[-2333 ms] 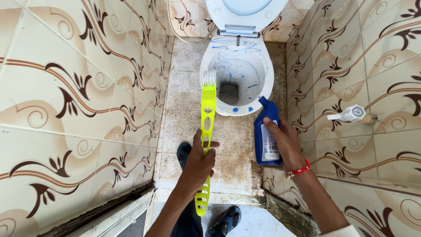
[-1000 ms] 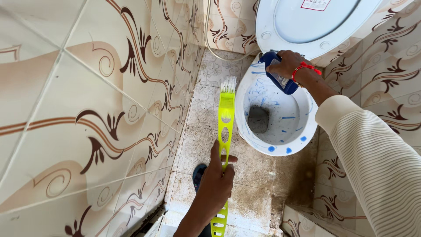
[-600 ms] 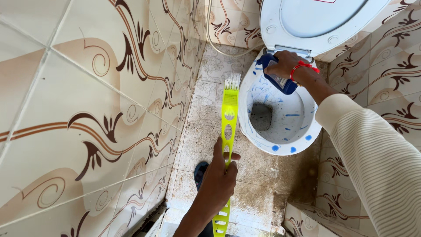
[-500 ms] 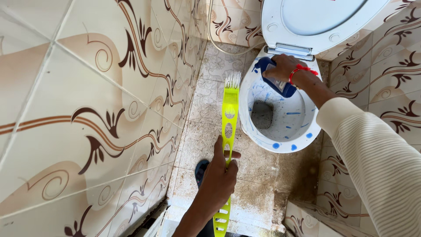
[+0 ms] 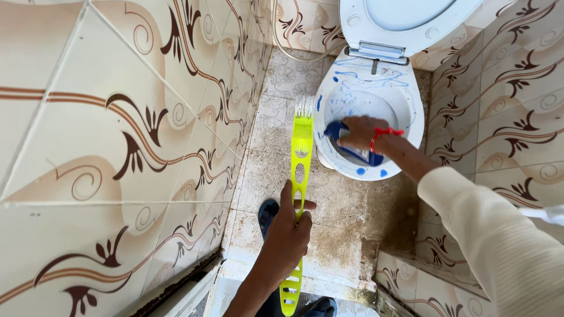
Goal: The person applies blue toilet cleaner to the inside of the toilet bowl and then scrubs the bowl with a green toilet brush. The person scrubs the rim, sides, and base of the bowl repeatedly.
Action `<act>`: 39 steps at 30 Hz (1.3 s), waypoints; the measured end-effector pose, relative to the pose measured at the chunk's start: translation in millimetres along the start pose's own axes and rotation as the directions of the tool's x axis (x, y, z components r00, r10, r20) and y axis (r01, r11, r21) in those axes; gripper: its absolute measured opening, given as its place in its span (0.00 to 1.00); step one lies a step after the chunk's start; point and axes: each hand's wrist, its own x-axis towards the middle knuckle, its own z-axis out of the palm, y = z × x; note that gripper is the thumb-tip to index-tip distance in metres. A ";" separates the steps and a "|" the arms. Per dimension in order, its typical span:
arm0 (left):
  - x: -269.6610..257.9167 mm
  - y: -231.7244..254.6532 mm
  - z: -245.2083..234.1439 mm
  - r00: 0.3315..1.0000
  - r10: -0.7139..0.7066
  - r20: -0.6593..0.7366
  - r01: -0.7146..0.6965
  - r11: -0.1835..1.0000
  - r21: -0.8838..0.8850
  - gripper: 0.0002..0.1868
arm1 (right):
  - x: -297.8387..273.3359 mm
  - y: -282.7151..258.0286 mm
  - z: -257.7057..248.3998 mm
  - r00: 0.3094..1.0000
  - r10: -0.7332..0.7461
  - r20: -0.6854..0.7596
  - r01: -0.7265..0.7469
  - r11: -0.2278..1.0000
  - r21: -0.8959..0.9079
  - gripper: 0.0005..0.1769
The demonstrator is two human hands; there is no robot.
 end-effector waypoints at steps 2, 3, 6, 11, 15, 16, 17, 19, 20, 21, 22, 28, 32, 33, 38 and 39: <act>-6.3 -6.0 1.4 1.000 -0.015 -0.001 0.015 1.000 -0.003 0.41 | -14.2 6.2 16.3 1.000 -0.023 -0.010 0.022 0.999 -0.049 0.33; -9.0 -8.7 2.1 1.000 -0.021 0.001 0.021 1.000 -0.003 0.41 | -20.8 11.9 24.2 0.999 -0.032 -0.016 0.031 0.997 -0.072 0.32; -16.6 -15.3 6.2 1.000 0.013 0.018 -0.013 1.000 0.027 0.41 | -37.4 37.3 44.3 1.000 0.016 0.019 -0.016 1.000 -0.003 0.33; -27.1 -17.0 15.1 0.998 -0.018 0.054 0.016 0.999 0.034 0.41 | -55.4 99.9 56.6 0.990 0.134 0.047 -0.133 0.991 -0.027 0.29; -24.2 -16.4 23.5 0.997 0.003 0.079 -0.003 1.000 -0.002 0.41 | -50.5 155.7 45.1 0.964 0.266 -0.019 -0.264 0.963 0.055 0.28; -22.5 -16.2 25.4 0.996 -0.011 0.086 0.011 1.000 0.006 0.41 | -45.7 168.2 38.7 0.958 0.286 -0.019 -0.285 0.958 0.033 0.27; -21.3 -15.8 26.6 0.995 -0.027 0.091 0.026 1.000 0.015 0.41 | -39.5 178.5 31.7 0.953 0.304 -0.018 -0.304 0.953 0.012 0.27; -19.4 -14.2 28.6 0.993 -0.056 0.102 0.053 0.998 0.032 0.41 | -27.5 196.2 17.7 0.946 0.312 -0.086 -0.311 0.950 0.018 0.28; -18.4 -13.0 29.3 0.992 -0.068 0.108 0.064 0.997 0.041 0.41 | -22.3 203.0 11.8 0.941 0.315 -0.121 -0.315 0.949 0.022 0.29; -15.7 -10.9 29.0 0.991 -0.078 0.112 0.073 0.996 0.050 0.41 | -16.4 207.5 5.6 0.936 0.320 -0.148 -0.322 0.947 0.011 0.30; -13.5 -8.8 28.2 0.990 -0.076 0.120 0.071 0.996 0.048 0.41 | -11.3 211.0 -0.5 0.929 0.325 -0.175 -0.330 0.944 0.000 0.31; 5.0 6.0 27.4 0.981 -0.145 0.129 0.142 0.989 0.029 0.44 | 17.0 213.0 -45.7 0.898 0.327 -0.296 -0.328 0.944 0.048 0.31; 18.2 12.9 28.6 0.977 -0.173 0.124 0.174 0.985 0.005 0.43 | 32.9 205.3 -70.1 0.867 0.338 -0.366 -0.334 0.939 0.077 0.32; 22.2 14.4 28.8 0.977 -0.179 0.119 0.179 0.984 0.013 0.43 | 36.4 202.2 -72.2 0.870 0.331 -0.366 -0.329 0.942 0.071 0.33; 33.3 15.8 31.1 0.981 -0.119 0.151 0.114 0.992 0.045 0.41 | 52.2 192.3 -69.0 0.907 0.312 -0.283 -0.331 0.944 -0.019 0.33; 34.1 14.3 32.2 0.983 -0.103 0.155 0.098 0.994 0.040 0.40 | 55.3 190.8 -63.7 0.910 0.300 -0.285 -0.325 0.945 -0.044 0.31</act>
